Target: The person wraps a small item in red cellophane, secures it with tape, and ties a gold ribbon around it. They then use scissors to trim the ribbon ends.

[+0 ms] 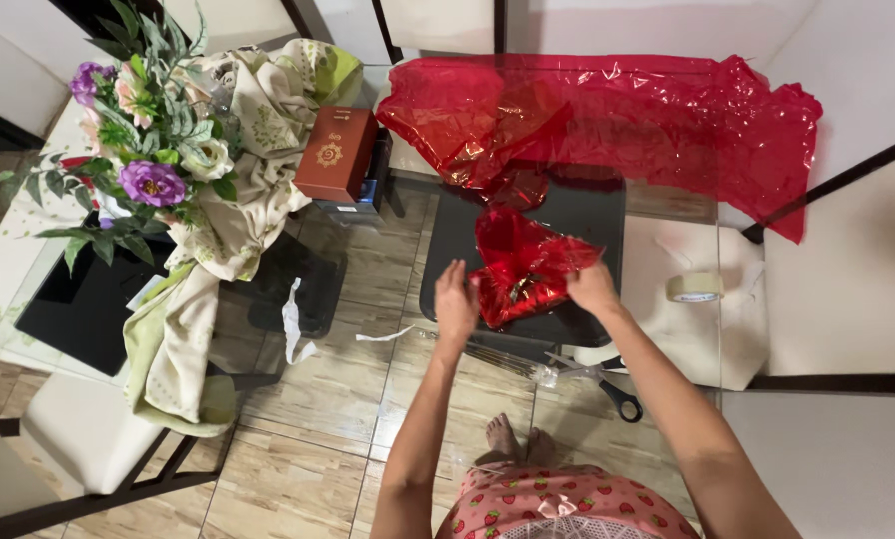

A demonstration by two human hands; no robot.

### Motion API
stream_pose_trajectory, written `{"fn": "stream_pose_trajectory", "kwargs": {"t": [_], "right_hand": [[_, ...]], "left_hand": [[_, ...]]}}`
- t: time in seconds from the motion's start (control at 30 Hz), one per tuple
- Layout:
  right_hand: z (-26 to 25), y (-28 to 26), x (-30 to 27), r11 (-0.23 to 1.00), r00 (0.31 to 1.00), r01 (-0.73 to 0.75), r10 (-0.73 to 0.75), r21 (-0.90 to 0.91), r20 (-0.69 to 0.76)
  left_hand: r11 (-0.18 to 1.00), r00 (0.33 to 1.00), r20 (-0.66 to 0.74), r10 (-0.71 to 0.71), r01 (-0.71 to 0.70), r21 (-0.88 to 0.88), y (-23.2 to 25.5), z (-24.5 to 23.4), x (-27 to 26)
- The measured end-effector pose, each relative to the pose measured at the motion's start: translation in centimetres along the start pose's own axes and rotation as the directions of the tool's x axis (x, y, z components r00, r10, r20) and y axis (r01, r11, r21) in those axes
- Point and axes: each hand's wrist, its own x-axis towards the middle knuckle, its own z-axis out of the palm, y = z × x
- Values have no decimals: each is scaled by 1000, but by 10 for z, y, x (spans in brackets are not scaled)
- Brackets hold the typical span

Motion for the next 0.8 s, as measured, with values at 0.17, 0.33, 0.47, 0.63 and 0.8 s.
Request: {"fn": "stream_pose_trajectory", "kwargs": {"t": [0.17, 0.33, 0.47, 0.63, 0.8], "right_hand": [[12, -9, -6, 973, 921, 183, -220, -141, -321], [14, 1, -3, 988, 988, -81, 98, 132, -124], [11, 0, 1, 999, 988, -14, 20, 42, -156], [-14, -11, -1, 967, 939, 255, -250, -9, -236], [-33, -8, 3, 985, 995, -19, 2, 172, 97]], "left_hand": [[990, 991, 101, -86, 96, -106, 7, 31, -26], [991, 992, 68, -104, 109, -73, 12, 37, -27], [988, 986, 83, -144, 148, -43, 22, 34, -24], [997, 995, -87, -49, 44, -60, 39, 19, -26], [992, 988, -113, 103, -110, -56, 63, 0, -53]]}}
